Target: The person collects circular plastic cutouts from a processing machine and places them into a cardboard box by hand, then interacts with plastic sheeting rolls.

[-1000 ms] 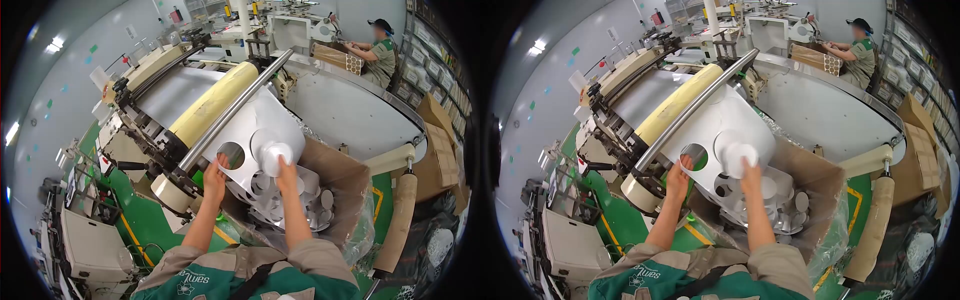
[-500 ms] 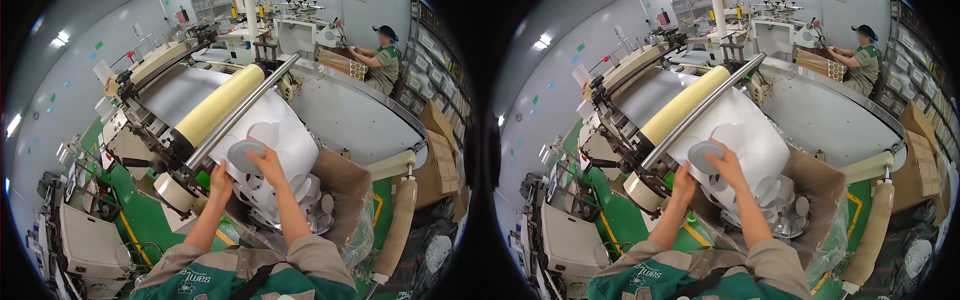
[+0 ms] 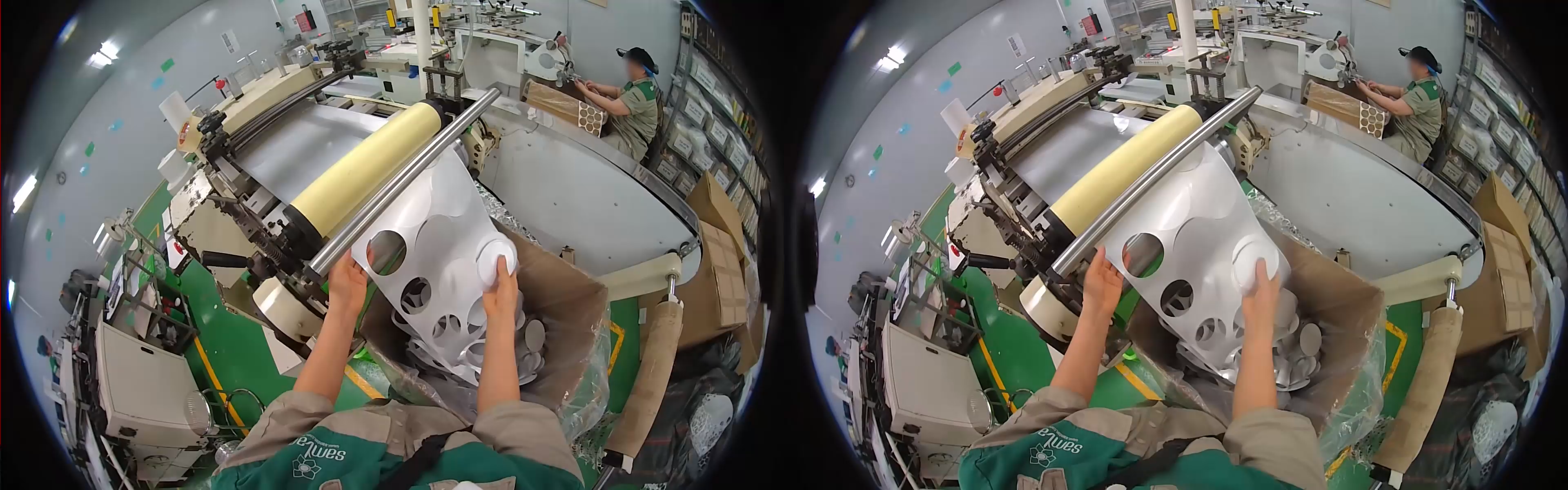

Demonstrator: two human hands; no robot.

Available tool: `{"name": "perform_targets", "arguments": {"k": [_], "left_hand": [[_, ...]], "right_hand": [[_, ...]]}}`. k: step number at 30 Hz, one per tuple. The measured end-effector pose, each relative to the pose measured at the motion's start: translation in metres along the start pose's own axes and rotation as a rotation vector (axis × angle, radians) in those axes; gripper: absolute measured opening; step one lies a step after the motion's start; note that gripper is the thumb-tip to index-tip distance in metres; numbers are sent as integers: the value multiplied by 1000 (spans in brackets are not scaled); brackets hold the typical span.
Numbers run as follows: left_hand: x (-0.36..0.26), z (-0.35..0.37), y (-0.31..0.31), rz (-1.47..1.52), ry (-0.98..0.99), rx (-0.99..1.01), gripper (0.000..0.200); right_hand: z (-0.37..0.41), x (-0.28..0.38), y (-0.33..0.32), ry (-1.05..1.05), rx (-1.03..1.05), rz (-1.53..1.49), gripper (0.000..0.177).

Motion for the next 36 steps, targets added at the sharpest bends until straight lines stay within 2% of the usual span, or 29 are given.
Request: {"name": "perform_targets", "arguments": {"k": [2, 5, 6, 9, 12, 13, 15, 16, 19, 20, 21, 23, 27, 29, 31, 32, 35, 36], "left_hand": [[0, -1, 4, 54, -39, 29, 37], [16, 10, 4, 80, -176, 60, 36], [19, 13, 5, 22, -134, 40, 37], [21, 12, 3, -12, -70, 34, 34], [28, 18, 3, -53, -72, 61, 27], [32, 21, 4, -82, -77, 70, 26], [45, 32, 2, -100, -97, 17, 19], [48, 33, -3, -85, -117, 15, 19], [42, 32, -6, -175, -145, 76, 23], [36, 32, -4, -205, -147, 89, 31], [32, 29, -2, -172, -102, 88, 39], [21, 17, -6, -145, -30, 65, 44], [6, -3, -4, -79, 76, 47, 40], [7, -11, -8, -22, 58, 16, 37], [5, -6, 2, 28, 19, 15, 37], [4, -1, 10, 66, -19, 51, 36], [15, -6, 1, 68, -8, 98, 36], [18, -2, 3, 43, -5, 93, 35]], "right_hand": [[0, 9, 11, 32, 156, -26, 34], [17, 4, 37, 109, 311, 111, 40], [24, -1, 44, 119, 339, 196, 39], [34, -15, 64, 128, 598, 568, 42], [54, -14, 104, 63, 731, 626, 47], [51, -19, 109, -27, 761, 695, 53], [45, -33, 116, -215, 741, 846, 50], [42, -33, 115, 34, 796, 862, 45], [47, -33, 100, 75, 710, 696, 37], [32, -48, 76, 33, 628, 543, 35], [24, -49, 56, 68, 449, 406, 36], [12, -36, 27, 9, 239, 233, 34], [12, 4, 15, -94, 111, 229, 37], [17, 14, 24, -52, 249, 214, 40], [19, 10, 33, 28, 346, 377, 38], [23, 4, 43, -38, 309, 478, 35], [37, -12, 75, 89, 617, 525, 38], [41, -15, 87, 66, 666, 569, 39]]}}
Point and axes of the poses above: each hand's wrist, its own z-axis away from the middle knuckle, its own y-axis out of the palm, x = y × z, the point moved 2 cm from there along -z, towards the middle knuckle, and after that the axes turned 3 degrees about z, right-handed, at the moved point
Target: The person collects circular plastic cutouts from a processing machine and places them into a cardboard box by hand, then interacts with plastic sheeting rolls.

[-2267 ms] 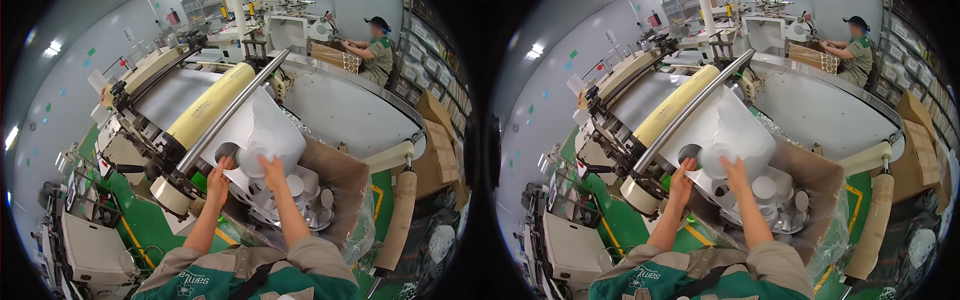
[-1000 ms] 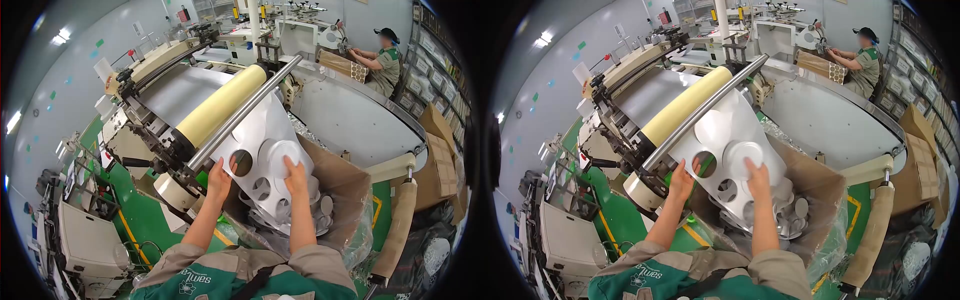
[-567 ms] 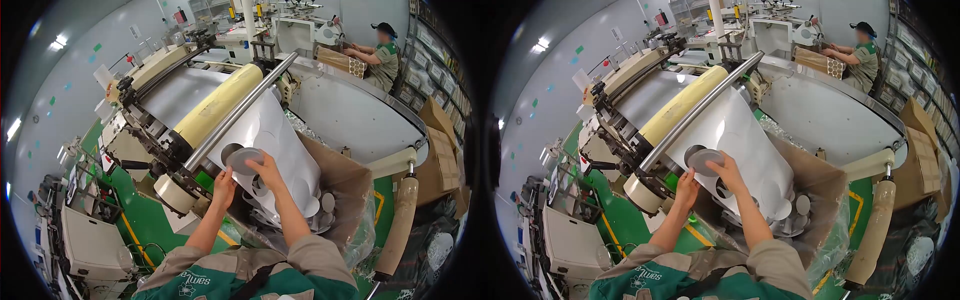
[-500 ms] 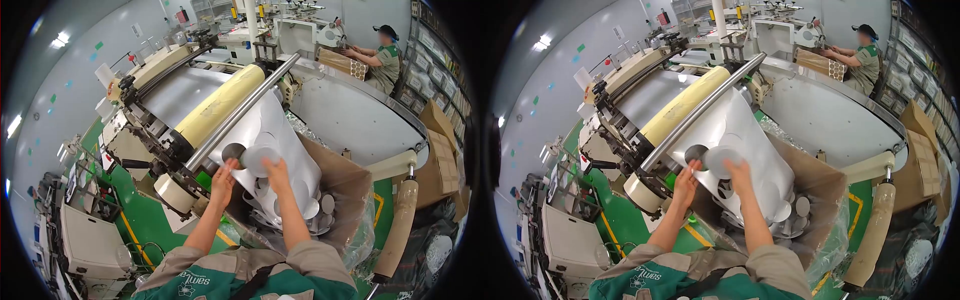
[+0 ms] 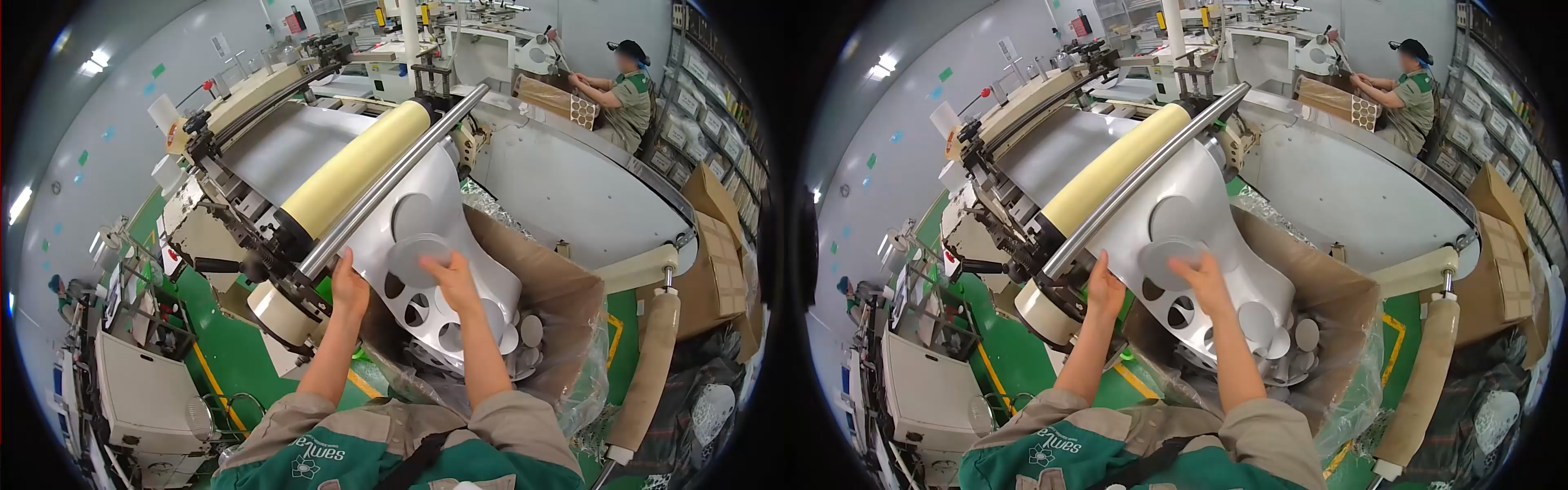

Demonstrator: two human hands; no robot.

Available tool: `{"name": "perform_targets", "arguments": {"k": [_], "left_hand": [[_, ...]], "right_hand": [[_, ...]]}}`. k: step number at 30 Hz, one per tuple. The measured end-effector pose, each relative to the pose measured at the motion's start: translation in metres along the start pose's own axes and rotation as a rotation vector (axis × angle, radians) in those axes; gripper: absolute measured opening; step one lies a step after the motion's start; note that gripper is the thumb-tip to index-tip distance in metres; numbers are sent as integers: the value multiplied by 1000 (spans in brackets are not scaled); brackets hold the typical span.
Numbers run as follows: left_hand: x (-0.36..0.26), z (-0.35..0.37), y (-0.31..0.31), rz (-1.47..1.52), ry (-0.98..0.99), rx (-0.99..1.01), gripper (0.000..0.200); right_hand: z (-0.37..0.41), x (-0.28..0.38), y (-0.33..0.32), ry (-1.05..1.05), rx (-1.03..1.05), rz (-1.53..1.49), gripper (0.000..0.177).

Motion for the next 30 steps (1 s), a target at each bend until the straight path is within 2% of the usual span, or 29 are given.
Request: {"name": "perform_targets", "arguments": {"k": [3, 5, 6, 9, 13, 15, 18, 21, 25, 27, 29, 30], "left_hand": [[14, 21, 7, -109, -64, -55, 28], [29, 30, -6, -132, -106, -32, 26], [30, 35, 1, -59, -110, -60, 22], [26, 29, -13, -155, -149, -59, 26], [1, 17, -2, -87, -18, -61, 33], [-9, 5, -7, -95, 14, -54, 32], [-15, -9, -7, -64, 80, -59, 31], [-15, -5, 1, -12, 48, -113, 32], [-7, -5, -3, 0, 41, -43, 30], [-1, 1, 3, -42, 22, -45, 29], [9, 15, 9, -116, -4, -54, 28], [17, 19, 0, -138, -54, -129, 21]], "right_hand": [[-15, 4, 27, -95, 78, 144, 44], [-26, -7, 36, -70, 38, 205, 41], [-29, -2, 34, 52, 151, 179, 39], [-19, -25, 20, -10, -11, 47, 39], [1, -54, -52, -12, -473, -351, 38], [14, -52, -84, -135, -545, -410, 40], [27, -23, -91, -134, -600, -447, 41], [23, -15, -79, -42, -494, -453, 40], [13, -3, -27, 27, -195, -187, 37], [0, -11, -12, 44, -62, 68, 40], [-14, -10, 10, -59, -12, 211, 38], [-19, -8, 22, -110, 12, 281, 38]]}}
Point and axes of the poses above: each hand's wrist, its own z-axis away from the middle knuckle, its own y-axis out of the palm, x = y × z, the point moved 2 cm from there along -z, towards the middle knuckle, and after that the axes turned 3 degrees about z, right-handed, at the moved point
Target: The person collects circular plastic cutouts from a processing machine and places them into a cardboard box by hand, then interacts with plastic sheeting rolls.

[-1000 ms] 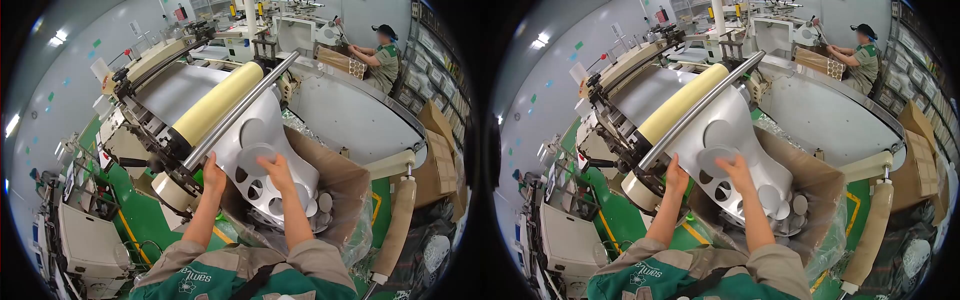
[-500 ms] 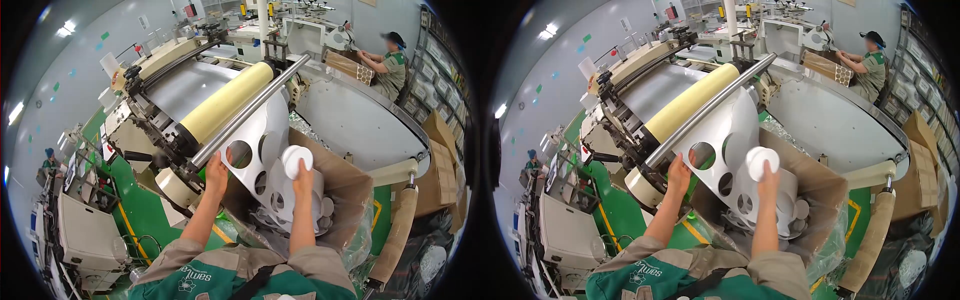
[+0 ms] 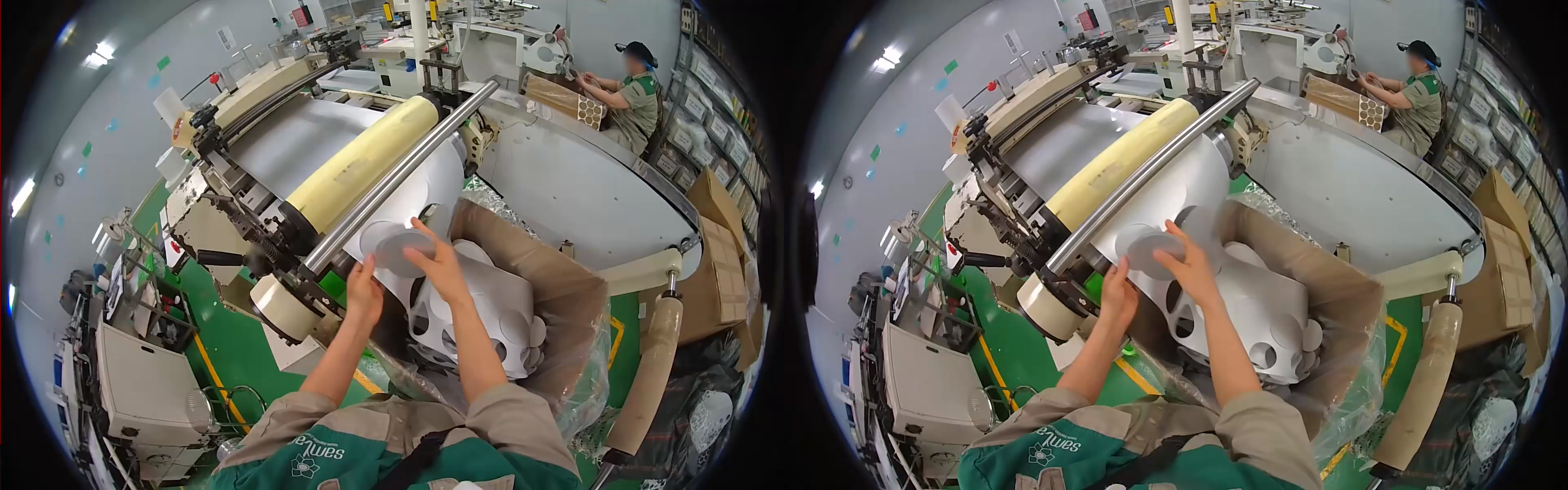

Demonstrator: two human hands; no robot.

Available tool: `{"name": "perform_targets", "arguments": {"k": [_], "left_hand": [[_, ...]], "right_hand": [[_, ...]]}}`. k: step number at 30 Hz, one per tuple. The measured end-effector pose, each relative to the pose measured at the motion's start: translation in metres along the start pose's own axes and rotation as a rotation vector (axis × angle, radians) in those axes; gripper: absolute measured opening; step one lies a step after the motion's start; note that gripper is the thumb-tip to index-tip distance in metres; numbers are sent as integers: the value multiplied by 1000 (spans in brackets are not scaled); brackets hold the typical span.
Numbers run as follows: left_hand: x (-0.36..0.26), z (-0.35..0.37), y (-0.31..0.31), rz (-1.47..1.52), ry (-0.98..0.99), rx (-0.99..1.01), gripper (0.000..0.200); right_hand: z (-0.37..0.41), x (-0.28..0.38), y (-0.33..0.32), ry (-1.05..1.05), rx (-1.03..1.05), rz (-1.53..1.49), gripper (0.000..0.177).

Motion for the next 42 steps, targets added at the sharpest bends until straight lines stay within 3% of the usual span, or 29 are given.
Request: {"name": "perform_targets", "arguments": {"k": [3, 4, 6, 9, 11, 13, 17, 23, 24, 26, 29, 31, 33, 36, 39, 42], "left_hand": [[12, 11, -5, 53, -15, 59, 22], [8, 11, -2, 10, -31, 82, 24], [-2, 12, 2, -71, -59, 121, 30], [-15, 0, -3, -25, 73, 33, 38], [-23, -11, -11, 22, 128, 41, 33], [-31, -19, -12, 53, 141, 33, 32], [-35, -23, -5, 92, 111, 20, 35], [-14, -15, 1, 141, 17, 151, 34], [-7, -6, 6, 102, 3, 87, 31], [14, 2, -8, 52, -22, 159, 25], [22, 10, -14, 123, -140, 71, 22], [7, 14, -8, -72, -117, 72, 26], [-3, 9, -5, 47, 11, 22, 37], [-19, -5, -10, 102, 29, 4, 35], [-28, -14, -3, 165, 120, 15, 30], [-27, -27, 0, 262, 56, -5, 30]], "right_hand": [[-6, -4, 9, 166, 95, -93, 37], [-1, -10, 7, 170, 34, -134, 34], [7, -35, -8, 140, -207, -327, 31], [26, -68, -59, 208, -561, -549, 33], [38, -66, -88, 114, -673, -548, 41], [43, -52, -99, 119, -688, -565, 48], [35, -11, -77, 157, -465, -573, 42], [12, 4, -10, 182, -14, -186, 37], [8, 1, 0, 113, -32, -136, 37], [0, -8, 12, 22, -16, -5, 38], [0, -14, 9, 178, 87, -69, 38], [7, -19, 5, 159, -78, -240, 34], [11, -42, -17, 134, -260, -319, 34], [23, -62, -65, 154, -492, -536, 40], [37, -50, -98, 180, -641, -534, 44], [42, -34, -99, 166, -503, -575, 43]]}}
Point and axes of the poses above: each hand's wrist, its own z-axis away from the middle knuckle, its own y-axis out of the palm, x = y × z, the point moved 2 cm from there along -z, towards the middle knuckle, and after that the axes turned 3 degrees about z, right-handed, at the moved point
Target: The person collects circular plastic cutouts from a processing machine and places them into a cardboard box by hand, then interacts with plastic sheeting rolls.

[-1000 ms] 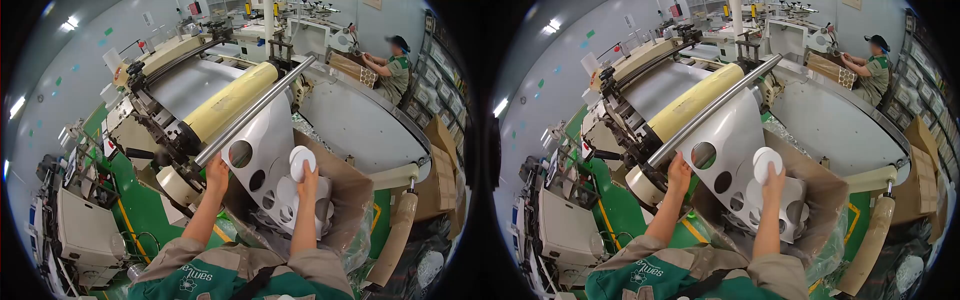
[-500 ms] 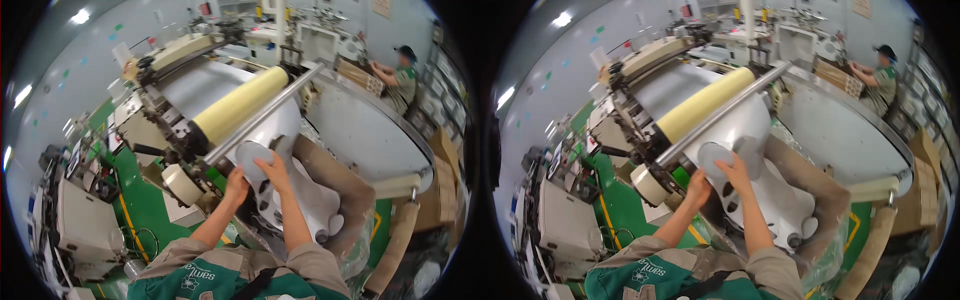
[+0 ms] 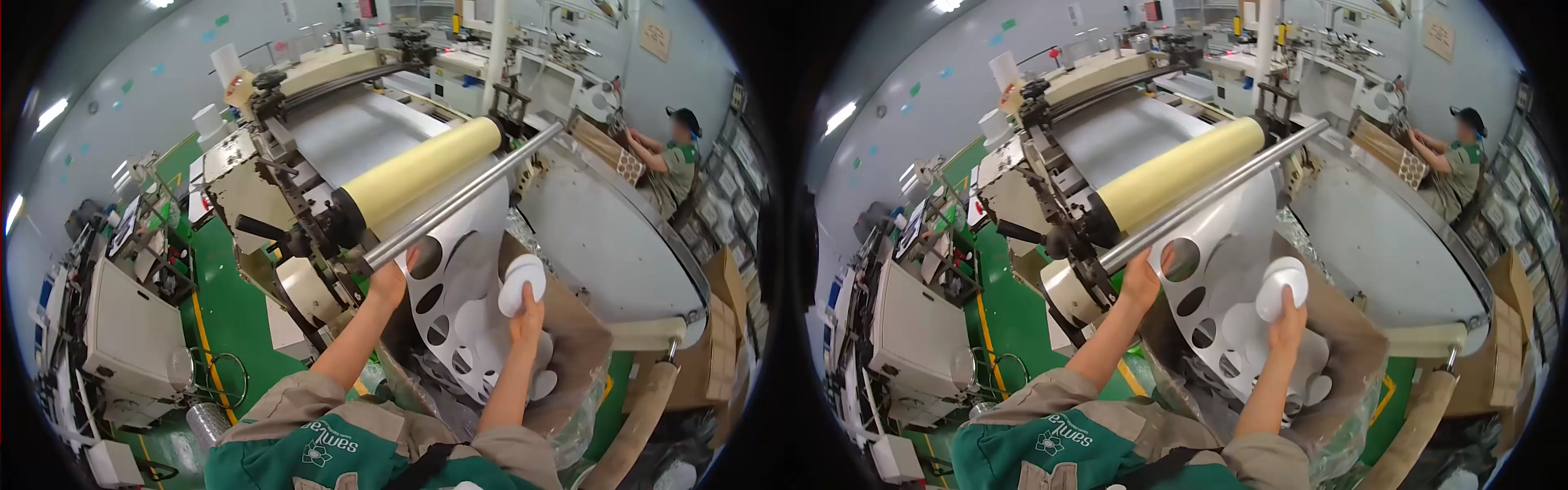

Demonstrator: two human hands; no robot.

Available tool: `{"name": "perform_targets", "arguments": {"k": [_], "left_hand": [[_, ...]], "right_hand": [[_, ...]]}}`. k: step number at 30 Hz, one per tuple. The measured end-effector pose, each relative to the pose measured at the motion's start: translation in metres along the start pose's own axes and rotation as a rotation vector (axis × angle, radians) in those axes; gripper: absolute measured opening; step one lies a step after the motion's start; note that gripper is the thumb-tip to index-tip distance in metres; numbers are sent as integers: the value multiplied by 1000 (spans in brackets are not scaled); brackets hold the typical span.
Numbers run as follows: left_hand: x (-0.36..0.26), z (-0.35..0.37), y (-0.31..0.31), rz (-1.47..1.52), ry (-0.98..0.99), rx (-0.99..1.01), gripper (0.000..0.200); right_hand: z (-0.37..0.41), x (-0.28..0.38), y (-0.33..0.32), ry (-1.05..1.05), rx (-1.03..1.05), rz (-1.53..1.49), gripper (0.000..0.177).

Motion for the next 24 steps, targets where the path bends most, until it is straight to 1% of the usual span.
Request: {"name": "perform_targets", "arguments": {"k": [1, 2, 3, 4, 5, 6, 8, 9, 10, 11, 13, 14, 16, 17, 19, 20, 21, 23, 24], "left_hand": [[1, -1, 2, 19, -25, -16, 30], [2, -2, 4, 24, -36, -2, 31], [4, -7, 2, -10, -58, 76, 33], [8, -8, -1, -19, -45, 103, 33], [12, -9, -3, -28, -30, 131, 34], [15, -1, -4, -64, -57, 110, 34], [26, 19, -3, -164, -130, 103, 33], [29, 30, -2, -216, -164, 98, 32], [33, 40, 3, -196, -156, 140, 30], [36, 44, 1, -220, -167, 125, 28], [40, 44, -11, -217, -256, 114, 29], [39, 40, -15, -254, -235, 117, 31], [34, 39, -15, -324, -189, 114, 34], [30, 39, -9, -315, -122, 120, 41], [15, 23, -13, -255, -59, 68, 47], [7, 17, -12, -225, -43, 104, 45], [0, 10, -11, -216, -5, 86, 43], [-9, -1, -8, -199, 59, 52, 38], [-14, -1, 3, -139, 52, 46, 31]], "right_hand": [[7, 2, 9, 33, 8, 22, 43], [12, 3, 21, -14, 109, 70, 43], [14, 2, 25, -18, 120, 306, 39], [15, -5, 35, -60, 164, 338, 37], [17, -14, 45, -60, 220, 273, 34], [20, -16, 60, -10, 346, 260, 39], [21, -17, 87, -66, 444, 443, 44], [21, -21, 98, -110, 455, 484, 48], [19, -28, 108, -125, 470, 490, 45], [17, -34, 111, -138, 487, 497, 42], [14, -41, 102, -56, 493, 544, 41], [12, -44, 99, -15, 502, 567, 40], [13, -49, 81, -35, 322, 343, 35], [14, -51, 69, -42, 236, 233, 32], [7, -44, 33, -9, 11, 121, 35], [4, -40, 16, -57, -37, 41, 39], [0, -35, 3, -109, -85, -41, 43], [-1, -19, -6, -126, -112, -18, 52], [8, -2, 6, -115, -99, -34, 49]]}}
Point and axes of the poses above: each hand's wrist, its own z-axis away from the middle knuckle, its own y-axis out of the palm, x = y × z, the point moved 2 cm from there along -z, towards the middle knuckle, and after that the axes turned 3 degrees about z, right-handed, at the moved point
